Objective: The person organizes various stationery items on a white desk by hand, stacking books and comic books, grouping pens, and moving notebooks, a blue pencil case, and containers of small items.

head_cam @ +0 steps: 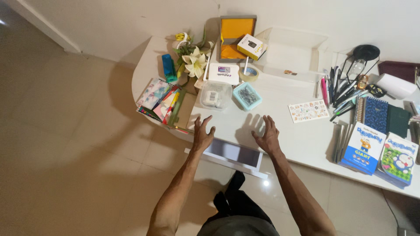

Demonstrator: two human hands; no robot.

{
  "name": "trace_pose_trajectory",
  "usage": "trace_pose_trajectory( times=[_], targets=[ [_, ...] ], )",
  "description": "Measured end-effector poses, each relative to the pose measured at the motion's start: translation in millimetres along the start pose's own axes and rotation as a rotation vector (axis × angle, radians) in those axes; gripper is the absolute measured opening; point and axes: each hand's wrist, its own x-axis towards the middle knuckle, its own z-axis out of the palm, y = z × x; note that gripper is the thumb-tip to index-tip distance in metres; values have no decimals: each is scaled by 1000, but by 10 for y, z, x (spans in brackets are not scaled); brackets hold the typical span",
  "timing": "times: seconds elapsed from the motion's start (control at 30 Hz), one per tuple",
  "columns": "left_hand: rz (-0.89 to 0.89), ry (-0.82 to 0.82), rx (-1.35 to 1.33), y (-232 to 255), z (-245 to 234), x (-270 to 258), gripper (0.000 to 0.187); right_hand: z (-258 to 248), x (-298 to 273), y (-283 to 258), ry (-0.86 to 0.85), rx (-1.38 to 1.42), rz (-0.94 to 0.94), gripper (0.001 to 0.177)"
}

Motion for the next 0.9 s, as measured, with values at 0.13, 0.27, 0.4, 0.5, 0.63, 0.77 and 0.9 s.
trace_pose_trajectory(
  times=[0.13,0.27,0.4,0.5,0.63,0.77,0.9],
  targets=[
    [16,78,42,52,-29,407,64,-20,351,-172,49,81,-23,91],
    [-4,115,67,-5,61,771,65,-41,699,-248,42,48,-38,91],
    [-72,73,79,-154,112,949,65,21,980,-243,25,-30,-141,89],
    [-3,83,96,-241,99,1021,59,56,1126,-276,-30,-82,-151,88],
    [70,143,52,-265,63,1193,44,95,1229,-260,-96,-103,-114,78],
    [21,137,5,-215,90,1322,48,189,1207,-165,7,-82,-46,62],
    [-207,-140,-108,-31,136,1410,86,171,1207,-109,113,-77,7,66]
  ],
)
